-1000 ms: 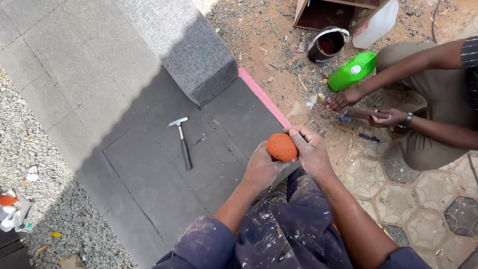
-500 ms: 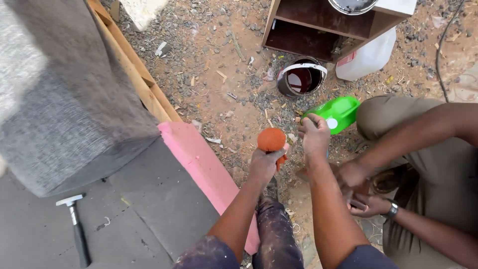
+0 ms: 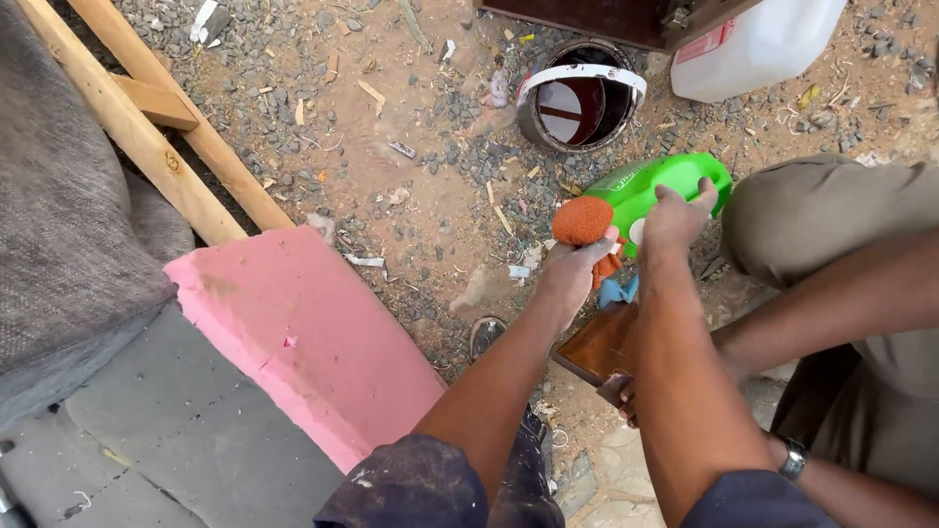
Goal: The person pours liquid from a green container onto an orange sponge and wipes a wooden board. Then, the person uses an electric sander to smooth the surface of the board.
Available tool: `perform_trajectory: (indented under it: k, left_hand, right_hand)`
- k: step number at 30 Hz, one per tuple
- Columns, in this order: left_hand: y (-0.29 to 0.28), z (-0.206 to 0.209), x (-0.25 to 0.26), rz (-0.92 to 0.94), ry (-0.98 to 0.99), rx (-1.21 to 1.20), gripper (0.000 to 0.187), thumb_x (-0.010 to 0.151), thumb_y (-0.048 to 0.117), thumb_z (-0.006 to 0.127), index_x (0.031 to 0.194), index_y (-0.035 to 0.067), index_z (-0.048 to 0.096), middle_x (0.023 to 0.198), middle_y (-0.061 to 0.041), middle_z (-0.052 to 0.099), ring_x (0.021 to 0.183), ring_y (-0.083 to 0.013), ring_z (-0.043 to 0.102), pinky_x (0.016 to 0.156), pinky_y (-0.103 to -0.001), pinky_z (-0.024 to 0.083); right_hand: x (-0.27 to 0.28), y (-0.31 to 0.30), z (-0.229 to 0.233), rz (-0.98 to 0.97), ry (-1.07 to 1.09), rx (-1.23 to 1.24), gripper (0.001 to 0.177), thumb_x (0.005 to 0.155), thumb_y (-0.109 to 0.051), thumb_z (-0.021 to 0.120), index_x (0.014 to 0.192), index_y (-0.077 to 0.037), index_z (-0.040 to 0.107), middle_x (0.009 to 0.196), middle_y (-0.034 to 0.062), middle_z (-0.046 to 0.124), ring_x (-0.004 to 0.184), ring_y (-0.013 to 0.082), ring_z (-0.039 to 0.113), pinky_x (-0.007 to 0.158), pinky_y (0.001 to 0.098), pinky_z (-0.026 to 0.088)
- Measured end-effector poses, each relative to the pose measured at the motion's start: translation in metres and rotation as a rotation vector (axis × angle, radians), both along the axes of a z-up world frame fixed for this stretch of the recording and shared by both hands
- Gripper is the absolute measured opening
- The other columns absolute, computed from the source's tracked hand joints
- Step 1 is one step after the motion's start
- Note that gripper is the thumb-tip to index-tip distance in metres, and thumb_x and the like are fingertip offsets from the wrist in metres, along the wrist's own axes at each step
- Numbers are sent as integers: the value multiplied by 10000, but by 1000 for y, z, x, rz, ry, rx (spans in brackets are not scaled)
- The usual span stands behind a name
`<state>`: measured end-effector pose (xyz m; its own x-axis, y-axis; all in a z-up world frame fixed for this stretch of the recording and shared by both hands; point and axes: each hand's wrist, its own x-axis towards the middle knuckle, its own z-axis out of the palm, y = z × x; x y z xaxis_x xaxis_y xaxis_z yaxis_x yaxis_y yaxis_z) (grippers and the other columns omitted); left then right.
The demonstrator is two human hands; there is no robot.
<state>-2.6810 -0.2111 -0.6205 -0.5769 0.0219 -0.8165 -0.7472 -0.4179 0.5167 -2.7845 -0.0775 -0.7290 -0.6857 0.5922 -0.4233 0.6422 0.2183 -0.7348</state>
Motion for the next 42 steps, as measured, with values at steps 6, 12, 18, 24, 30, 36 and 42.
perform_trajectory:
  k: [6,12,18,24,30,36,42]
  left_hand:
    - [-19,-5,4,106,-2,26,530,927,472,721,1271,74,655,1098,-134,680,1113,-283,649,1033,-482,438]
    - [-50,-7,57,103,-126,-98,395,926,499,703,1104,147,692,811,-54,651,808,-198,630,810,-377,461]
    - [-119,127,133,518,17,-122,250,937,305,754,995,79,663,748,-19,521,688,-142,504,701,-329,425]
    - [-166,271,272,939,119,-153,344,854,167,769,1176,54,724,878,-25,618,771,-133,549,603,-310,484]
    - [-223,420,447,1039,133,-200,151,930,237,748,952,111,666,661,-12,498,576,-105,394,500,-286,290]
    - [-255,497,629,1131,387,-368,277,921,31,700,1170,74,587,977,-59,547,1008,-177,529,1003,-501,427]
    - [-307,432,765,1181,274,-458,258,867,42,698,1111,125,712,893,-24,626,869,-133,599,896,-422,465]
  right_hand:
    - [6,2,-29,-154,-25,-73,281,947,-95,637,1189,-222,569,1068,62,694,643,58,540,670,193,458]
    - [52,-62,54,-144,68,-217,379,932,8,570,1227,-229,548,960,97,618,598,136,655,452,248,398]
    - [139,-154,238,-103,-19,-386,461,985,0,523,1372,-233,433,1066,52,555,743,117,696,574,215,457]
    - [278,-251,490,205,-52,-594,512,948,28,504,1382,-243,486,1139,50,591,877,143,631,731,286,441]
    - [425,-302,598,578,-145,-705,586,901,3,589,1429,-215,457,1014,135,618,964,209,665,806,343,472]
    - [571,-362,595,754,-280,-860,558,940,-2,579,1454,-178,451,998,63,588,988,238,679,807,316,604]
    - [676,-424,487,607,-463,-986,556,899,5,680,1387,-67,422,1058,114,512,1077,321,606,1009,459,568]
